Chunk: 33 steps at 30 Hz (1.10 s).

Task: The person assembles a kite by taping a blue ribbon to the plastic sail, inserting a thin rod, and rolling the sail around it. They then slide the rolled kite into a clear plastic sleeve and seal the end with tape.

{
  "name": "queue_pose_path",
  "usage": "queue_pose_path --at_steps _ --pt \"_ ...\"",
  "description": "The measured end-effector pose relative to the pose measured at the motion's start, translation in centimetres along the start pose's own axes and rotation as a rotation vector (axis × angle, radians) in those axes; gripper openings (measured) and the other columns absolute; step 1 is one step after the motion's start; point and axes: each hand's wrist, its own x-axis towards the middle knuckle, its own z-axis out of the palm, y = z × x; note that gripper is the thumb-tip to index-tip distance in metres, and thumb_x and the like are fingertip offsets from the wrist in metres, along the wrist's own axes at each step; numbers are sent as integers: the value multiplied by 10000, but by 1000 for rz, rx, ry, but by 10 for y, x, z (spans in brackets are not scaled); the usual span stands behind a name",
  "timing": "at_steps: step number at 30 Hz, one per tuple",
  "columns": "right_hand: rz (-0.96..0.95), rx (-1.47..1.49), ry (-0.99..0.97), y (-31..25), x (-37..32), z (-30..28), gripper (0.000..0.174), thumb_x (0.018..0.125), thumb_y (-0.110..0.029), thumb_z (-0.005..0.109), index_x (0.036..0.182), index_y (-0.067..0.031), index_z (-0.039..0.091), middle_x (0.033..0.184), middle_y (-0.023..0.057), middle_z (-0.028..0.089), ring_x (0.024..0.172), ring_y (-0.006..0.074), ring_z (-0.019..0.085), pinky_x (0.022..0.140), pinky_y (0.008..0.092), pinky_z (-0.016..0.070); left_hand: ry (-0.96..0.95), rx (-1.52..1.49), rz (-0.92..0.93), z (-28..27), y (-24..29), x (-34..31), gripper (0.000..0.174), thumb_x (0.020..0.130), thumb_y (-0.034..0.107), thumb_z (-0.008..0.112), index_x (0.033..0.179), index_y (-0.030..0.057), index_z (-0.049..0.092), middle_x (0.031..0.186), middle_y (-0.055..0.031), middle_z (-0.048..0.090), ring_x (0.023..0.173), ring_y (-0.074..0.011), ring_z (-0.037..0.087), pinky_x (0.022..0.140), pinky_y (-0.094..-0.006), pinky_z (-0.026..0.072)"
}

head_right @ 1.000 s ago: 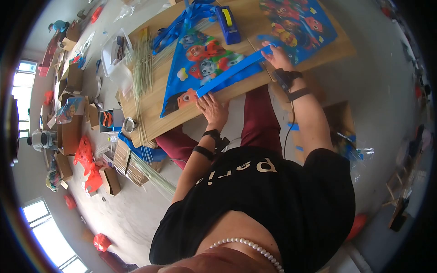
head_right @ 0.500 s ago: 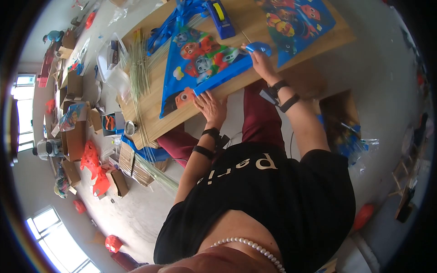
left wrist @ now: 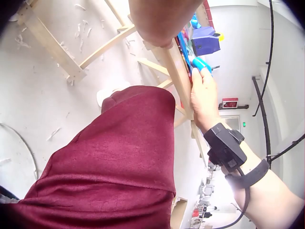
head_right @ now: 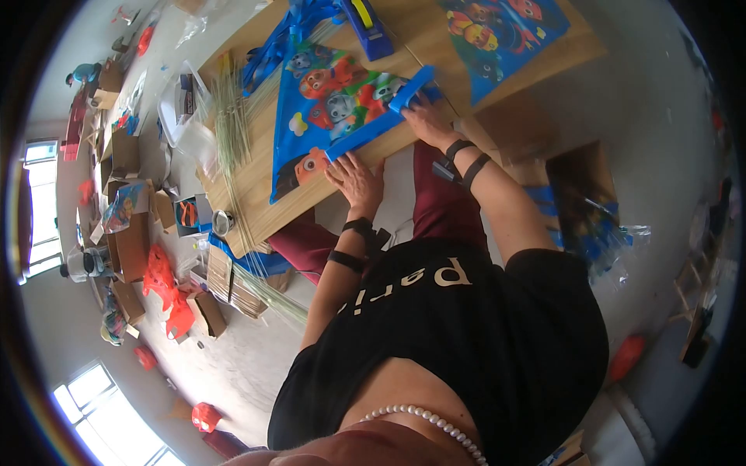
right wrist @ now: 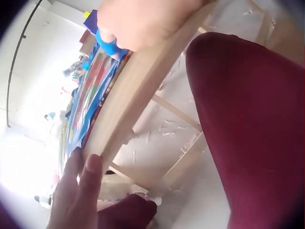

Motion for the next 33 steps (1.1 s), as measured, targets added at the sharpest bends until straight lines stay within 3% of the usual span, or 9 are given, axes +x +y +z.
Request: queue_pose_path --at_steps 5,10,13,18,21,24,26,28,33 --pt "-27 -43 -35 6 -4 10 444 967 -105 573 1396 -197 633 1482 200 516 1467 505 315 1154 578 385 9 26 5 2 -2 0 969 946 625 596 1553 -70 299 1615 -320 284 1541 -446 197 1218 -668 56" --pt "10 -197 -143 0 -7 8 489 1024 -438 560 1479 -257 568 1552 184 455 1564 457 109 1129 768 233 12 -11 29 -2 -1 -1 963 955 617 587 1534 -103 316 1601 -351 295 1548 -468 168 1227 -666 19" --pt "-67 -211 -39 4 -8 15 576 1015 -580 502 1509 -284 531 1586 175 415 1584 426 22 1095 827 155 30 14 52 -1 -3 1 962 955 611 589 1547 -90 299 1599 -334 304 1537 -461 195 1223 -666 41" --pt "-37 -293 -102 4 -9 18 602 1006 -625 472 1514 -305 520 1609 158 386 1578 439 42 1114 804 155 12 8 56 -1 -8 2 874 965 534 612 1528 -76 340 1582 -299 342 1519 -430 250 1227 -646 59" --pt "-46 -319 -94 5 -9 19 599 1006 -632 460 1509 -314 524 1622 132 375 1575 441 53 1115 799 161 83 -129 116 3 -25 5 686 946 362 672 1453 -41 447 1497 -295 454 1464 -445 350 1246 -605 107" --pt "-53 -336 -85 4 -8 17 590 1007 -629 456 1503 -319 530 1628 109 372 1573 442 62 1118 791 169 307 -483 212 -2 -35 10 294 937 94 627 1230 64 625 1265 -172 601 1265 -405 527 1157 -532 342" --pt "-44 -340 -100 4 -9 18 585 1007 -626 456 1500 -320 535 1630 100 371 1572 443 65 1119 788 172 318 -481 147 -10 -29 12 312 927 81 627 1239 69 632 1270 -177 593 1266 -405 524 1126 -532 363" --pt "-68 -295 -58 5 -10 18 589 1018 -610 448 1513 -300 515 1616 167 373 1577 432 61 1121 784 172 335 -482 78 -20 -15 20 331 917 69 627 1248 73 639 1274 -183 585 1266 -405 520 1095 -533 384" --pt "-39 -313 -133 3 -8 14 598 1005 -617 465 1528 -328 493 1625 139 371 1569 445 98 1096 799 200 222 -132 611 -40 43 70 374 894 58 621 1267 65 654 1332 -203 520 1309 -380 451 1068 -527 363"
